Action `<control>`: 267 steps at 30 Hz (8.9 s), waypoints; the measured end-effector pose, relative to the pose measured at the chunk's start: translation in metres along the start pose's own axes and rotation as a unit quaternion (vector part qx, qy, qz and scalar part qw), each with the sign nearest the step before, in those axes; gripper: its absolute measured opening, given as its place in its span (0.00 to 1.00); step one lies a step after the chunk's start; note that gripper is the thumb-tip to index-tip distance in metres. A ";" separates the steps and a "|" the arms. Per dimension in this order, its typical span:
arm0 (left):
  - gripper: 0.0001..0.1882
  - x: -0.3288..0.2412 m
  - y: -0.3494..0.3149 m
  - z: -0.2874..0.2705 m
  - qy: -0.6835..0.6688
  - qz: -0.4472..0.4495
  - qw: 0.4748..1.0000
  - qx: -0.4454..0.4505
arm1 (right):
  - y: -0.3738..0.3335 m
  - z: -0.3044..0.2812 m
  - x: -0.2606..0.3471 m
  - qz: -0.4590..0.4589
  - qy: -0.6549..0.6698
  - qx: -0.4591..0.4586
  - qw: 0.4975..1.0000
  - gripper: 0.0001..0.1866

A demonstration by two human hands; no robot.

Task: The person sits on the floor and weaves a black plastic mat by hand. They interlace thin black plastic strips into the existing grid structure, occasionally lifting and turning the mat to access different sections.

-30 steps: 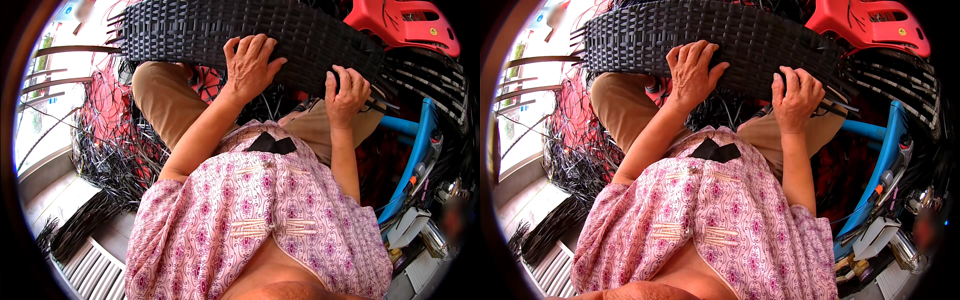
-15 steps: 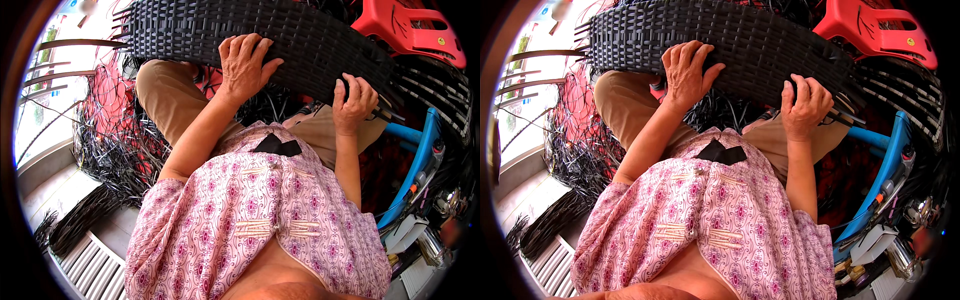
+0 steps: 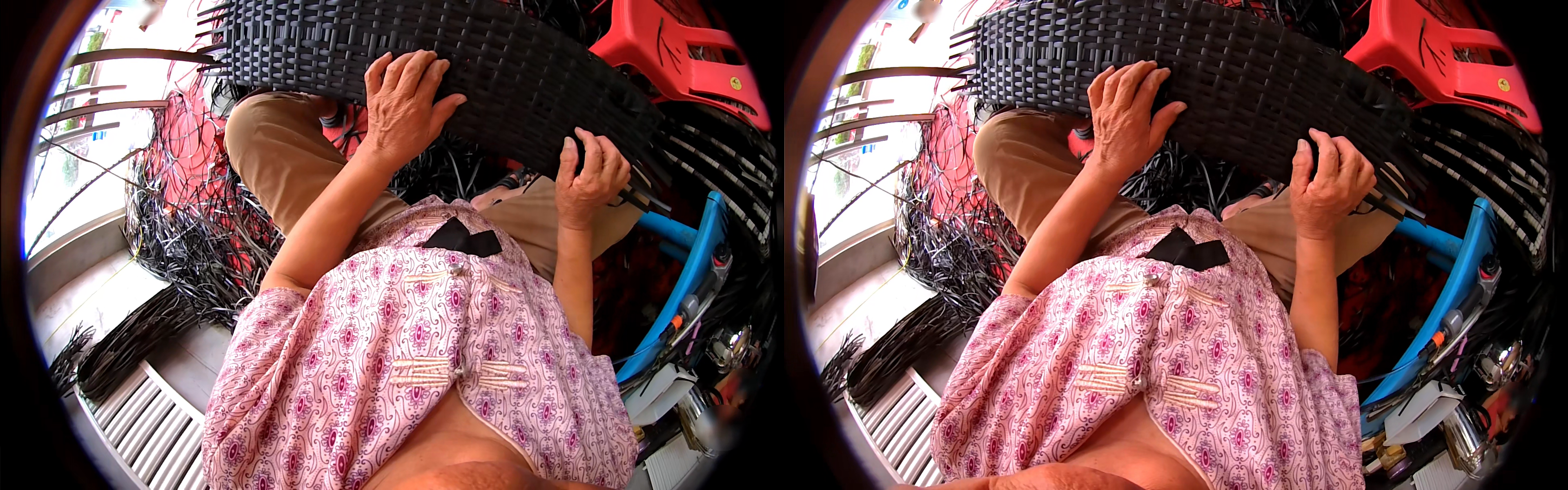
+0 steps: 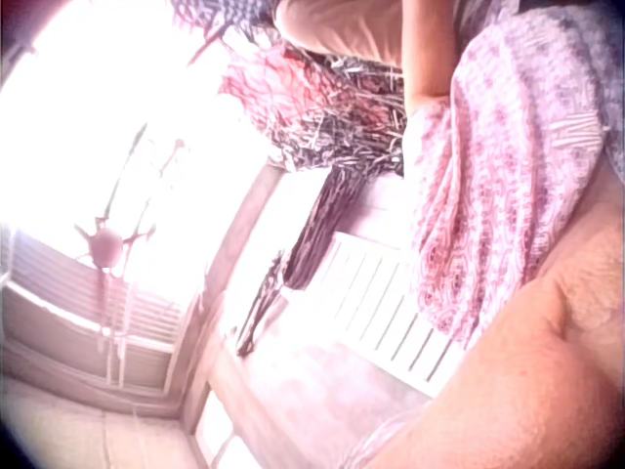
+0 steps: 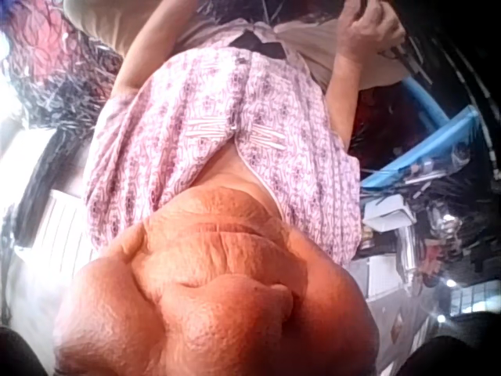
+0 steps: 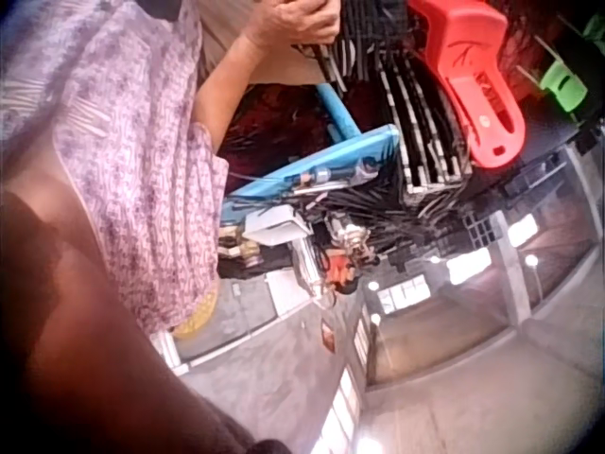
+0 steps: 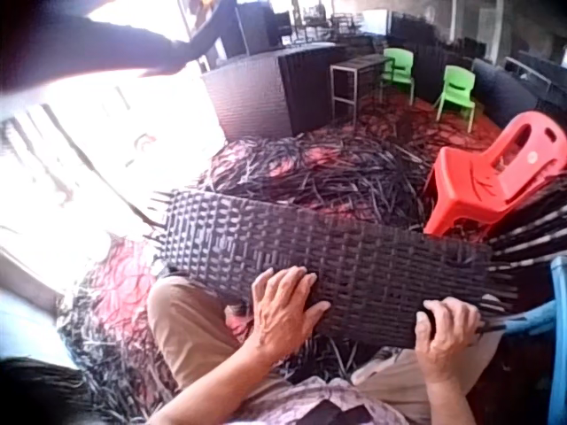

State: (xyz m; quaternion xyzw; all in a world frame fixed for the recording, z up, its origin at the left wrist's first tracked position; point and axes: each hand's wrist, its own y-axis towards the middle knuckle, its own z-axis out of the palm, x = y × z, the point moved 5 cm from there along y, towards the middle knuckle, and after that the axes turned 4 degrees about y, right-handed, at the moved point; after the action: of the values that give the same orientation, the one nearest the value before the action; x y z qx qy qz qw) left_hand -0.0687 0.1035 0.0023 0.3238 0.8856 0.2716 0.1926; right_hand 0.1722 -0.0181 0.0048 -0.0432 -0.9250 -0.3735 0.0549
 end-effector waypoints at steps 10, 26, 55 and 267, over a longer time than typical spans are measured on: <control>0.25 0.022 -0.015 -0.011 0.000 -0.020 1.000 0.006 | -0.001 0.001 0.003 -0.002 -0.004 0.003 1.000 0.08; 0.29 0.047 -0.017 -0.018 0.005 -0.060 0.998 0.004 | 0.000 0.001 0.007 -0.020 0.001 -0.015 1.000 0.08; 0.35 0.122 -0.034 -0.045 0.062 -0.165 0.984 0.022 | 0.001 0.002 0.010 -0.013 -0.010 0.002 1.000 0.08; 0.53 -0.157 0.061 0.076 -0.049 0.167 0.971 0.162 | -0.008 0.004 -0.117 0.553 0.591 -0.153 0.568 0.13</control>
State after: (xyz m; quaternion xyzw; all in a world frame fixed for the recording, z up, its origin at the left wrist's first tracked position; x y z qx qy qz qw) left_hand 0.1120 0.0630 0.0059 0.5071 0.8406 0.1368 0.1327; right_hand 0.2865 -0.0257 -0.0198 -0.3234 -0.4114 -0.3492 0.7773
